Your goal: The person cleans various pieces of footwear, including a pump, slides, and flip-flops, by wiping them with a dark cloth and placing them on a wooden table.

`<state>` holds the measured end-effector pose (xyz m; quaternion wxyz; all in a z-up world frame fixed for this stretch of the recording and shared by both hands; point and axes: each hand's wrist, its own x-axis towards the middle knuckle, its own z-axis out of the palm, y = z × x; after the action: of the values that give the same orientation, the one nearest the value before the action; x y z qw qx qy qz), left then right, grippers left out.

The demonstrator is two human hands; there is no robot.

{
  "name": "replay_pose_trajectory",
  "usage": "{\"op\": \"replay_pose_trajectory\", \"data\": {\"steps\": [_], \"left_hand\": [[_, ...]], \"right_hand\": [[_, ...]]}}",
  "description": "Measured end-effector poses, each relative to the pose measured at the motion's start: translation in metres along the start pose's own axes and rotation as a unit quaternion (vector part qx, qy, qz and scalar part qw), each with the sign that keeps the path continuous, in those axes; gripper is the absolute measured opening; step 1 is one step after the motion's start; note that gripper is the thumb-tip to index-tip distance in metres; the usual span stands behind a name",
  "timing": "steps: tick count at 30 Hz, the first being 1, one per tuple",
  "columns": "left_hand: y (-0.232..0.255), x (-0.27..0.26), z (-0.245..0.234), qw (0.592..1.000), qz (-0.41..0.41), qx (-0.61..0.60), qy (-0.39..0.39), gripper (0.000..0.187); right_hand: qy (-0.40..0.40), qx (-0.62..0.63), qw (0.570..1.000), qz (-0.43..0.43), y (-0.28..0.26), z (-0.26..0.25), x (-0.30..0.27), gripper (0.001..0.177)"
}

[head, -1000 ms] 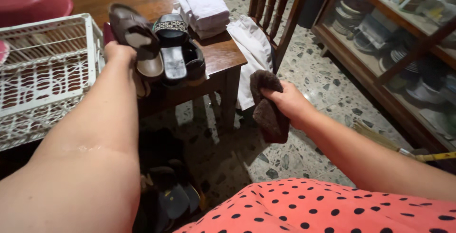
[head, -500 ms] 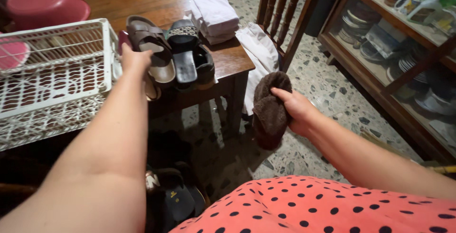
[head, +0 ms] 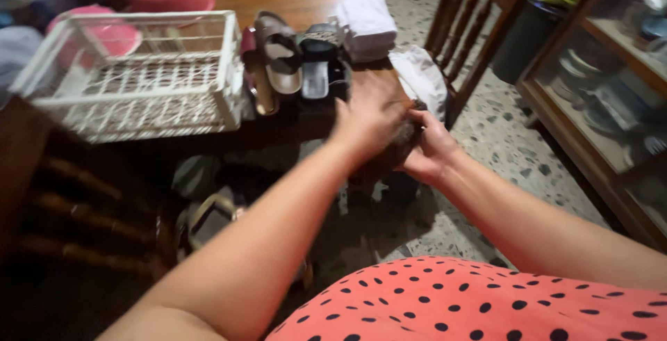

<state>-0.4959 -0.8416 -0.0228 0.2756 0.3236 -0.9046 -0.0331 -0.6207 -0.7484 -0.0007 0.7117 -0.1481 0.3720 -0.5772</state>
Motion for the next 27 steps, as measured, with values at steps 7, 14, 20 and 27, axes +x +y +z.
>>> {"op": "replay_pose_trajectory", "data": {"steps": [7, 14, 20, 27], "left_hand": [[0.074, -0.088, -0.037, 0.990, -0.107, -0.064, -0.070, 0.064], [0.143, -0.164, -0.061, 0.989, -0.147, -0.022, -0.001, 0.078], [0.220, -0.255, -0.085, 0.972, -0.235, 0.022, 0.003, 0.082], [0.258, -0.338, -0.124, 0.936, -0.341, 0.069, 0.051, 0.096]], "right_hand": [[-0.065, 0.006, 0.994, 0.084, 0.011, -0.032, 0.010, 0.050], [-0.093, -0.017, 0.991, 0.099, 0.024, -0.041, -0.018, 0.049], [-0.116, -0.020, 0.986, 0.117, 0.072, -0.041, -0.074, 0.053], [-0.241, -0.070, 0.945, 0.211, 0.185, 0.007, -0.199, 0.056]]}}
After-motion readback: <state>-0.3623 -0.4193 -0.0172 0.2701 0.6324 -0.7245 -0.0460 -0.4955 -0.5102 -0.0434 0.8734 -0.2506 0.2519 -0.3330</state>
